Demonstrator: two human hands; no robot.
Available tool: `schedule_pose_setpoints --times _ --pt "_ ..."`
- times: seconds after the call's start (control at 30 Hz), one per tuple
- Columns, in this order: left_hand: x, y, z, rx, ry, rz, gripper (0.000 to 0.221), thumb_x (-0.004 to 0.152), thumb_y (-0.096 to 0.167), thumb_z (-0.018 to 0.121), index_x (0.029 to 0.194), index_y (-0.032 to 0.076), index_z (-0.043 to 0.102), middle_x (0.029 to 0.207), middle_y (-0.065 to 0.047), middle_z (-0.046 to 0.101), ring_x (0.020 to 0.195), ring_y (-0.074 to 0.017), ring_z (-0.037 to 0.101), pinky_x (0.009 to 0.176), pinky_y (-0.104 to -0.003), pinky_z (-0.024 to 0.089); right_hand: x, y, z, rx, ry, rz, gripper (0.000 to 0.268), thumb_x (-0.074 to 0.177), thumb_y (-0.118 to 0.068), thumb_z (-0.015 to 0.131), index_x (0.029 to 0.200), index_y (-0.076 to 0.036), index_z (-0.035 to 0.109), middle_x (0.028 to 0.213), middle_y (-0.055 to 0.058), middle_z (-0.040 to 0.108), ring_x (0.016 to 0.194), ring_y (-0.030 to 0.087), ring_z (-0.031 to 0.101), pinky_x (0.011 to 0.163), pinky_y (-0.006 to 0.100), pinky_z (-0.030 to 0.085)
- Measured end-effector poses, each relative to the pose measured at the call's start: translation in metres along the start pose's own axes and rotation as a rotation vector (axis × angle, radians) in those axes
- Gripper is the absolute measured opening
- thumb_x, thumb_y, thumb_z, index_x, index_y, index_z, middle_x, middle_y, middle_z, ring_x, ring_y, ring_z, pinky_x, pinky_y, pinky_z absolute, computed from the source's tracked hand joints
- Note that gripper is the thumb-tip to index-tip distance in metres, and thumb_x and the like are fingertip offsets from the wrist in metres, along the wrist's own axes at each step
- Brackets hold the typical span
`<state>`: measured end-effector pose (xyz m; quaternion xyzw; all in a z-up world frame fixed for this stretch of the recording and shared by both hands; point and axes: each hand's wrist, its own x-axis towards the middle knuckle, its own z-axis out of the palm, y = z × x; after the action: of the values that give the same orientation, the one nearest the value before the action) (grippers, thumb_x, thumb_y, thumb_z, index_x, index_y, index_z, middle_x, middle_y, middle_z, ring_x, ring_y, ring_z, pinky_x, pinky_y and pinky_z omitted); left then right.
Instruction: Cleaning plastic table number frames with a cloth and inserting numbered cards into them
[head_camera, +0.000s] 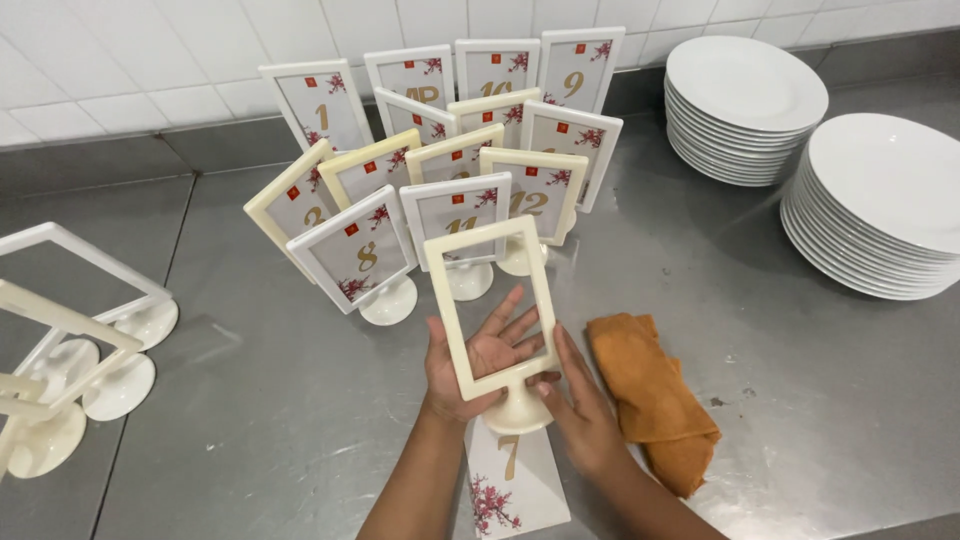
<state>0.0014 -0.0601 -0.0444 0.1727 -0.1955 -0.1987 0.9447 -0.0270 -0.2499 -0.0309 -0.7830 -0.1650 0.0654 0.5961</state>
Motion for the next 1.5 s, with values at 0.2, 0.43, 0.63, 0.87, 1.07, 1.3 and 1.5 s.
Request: schedule_pose_setpoints --times 0.2,0.43,0.63,0.87,1.07,1.3,1.5 --pt "-0.004 0.007 -0.005 0.019 0.017 0.029 0.117 0.074 0.087 0.051 0.165 0.018 0.025 0.168 -0.019 0.026 0.151 -0.0526 0.029 0.112 -0.071 0.035 0.0 0.032 -0.033 -0.48 0.04 -0.219 0.062 0.101 -0.035 0.053 0.157 -0.013 0.039 0.17 0.016 0.025 0.159 0.036 0.015 0.124 0.056 0.009" --pt "-0.008 0.012 -0.023 0.013 0.003 0.081 0.118 0.074 0.094 0.042 0.166 0.021 0.027 0.166 -0.015 0.033 0.153 -0.0467 0.029 0.115 -0.07 0.032 -0.007 0.031 -0.089 -1.148 -0.089 0.347 0.07 0.09 -0.062 0.052 0.155 -0.039 0.036 0.17 0.002 0.024 0.153 0.033 0.027 0.116 0.059 0.03" --pt "-0.01 0.015 -0.022 0.057 -0.05 0.114 0.107 0.08 0.088 0.051 0.163 0.024 0.033 0.17 -0.017 0.027 0.153 -0.045 0.03 0.118 -0.069 0.031 0.0 0.028 -0.093 -1.104 -0.03 0.297 0.067 0.08 -0.009 0.071 0.141 -0.026 0.049 0.158 -0.005 0.046 0.118 0.033 0.055 0.07 0.049 0.06" --pt "-0.009 0.013 -0.025 0.043 0.026 0.153 0.117 0.076 0.088 0.051 0.161 0.01 0.034 0.16 -0.023 0.039 0.15 -0.0485 0.034 0.118 -0.069 0.029 0.012 -0.01 -0.052 -0.387 -0.045 -0.441 0.057 0.072 0.002 0.048 0.121 -0.013 0.072 0.134 0.003 0.066 0.129 0.026 0.059 0.112 0.047 0.047" --pt "-0.008 0.01 -0.035 0.039 0.01 0.111 0.118 0.075 0.082 0.059 0.164 0.011 0.026 0.165 -0.028 0.028 0.152 -0.048 0.031 0.117 -0.069 0.032 0.023 -0.033 0.013 -0.634 -0.399 -0.849 0.05 0.08 0.001 0.061 0.126 -0.017 0.068 0.131 0.009 0.064 0.111 0.033 0.058 0.09 0.045 0.051" --pt "-0.012 0.016 -0.03 0.125 0.048 0.209 0.113 0.081 0.085 0.048 0.163 0.009 0.032 0.156 -0.027 0.044 0.143 -0.0431 0.045 0.121 -0.062 0.03 0.033 0.01 -0.004 -0.666 -0.027 -0.514 0.051 0.066 -0.005 0.065 0.111 -0.027 0.072 0.119 -0.002 0.069 0.098 0.024 0.06 0.066 0.037 0.049" --pt "-0.008 0.013 -0.03 0.105 0.091 0.234 0.112 0.079 0.084 0.055 0.159 0.007 0.037 0.154 -0.027 0.046 0.143 -0.0417 0.045 0.122 -0.059 0.031 0.036 -0.001 -0.012 -0.452 -0.024 -0.738 0.047 0.075 -0.01 0.056 0.118 -0.013 0.072 0.122 0.013 0.062 0.112 0.033 0.06 0.091 0.044 0.054"
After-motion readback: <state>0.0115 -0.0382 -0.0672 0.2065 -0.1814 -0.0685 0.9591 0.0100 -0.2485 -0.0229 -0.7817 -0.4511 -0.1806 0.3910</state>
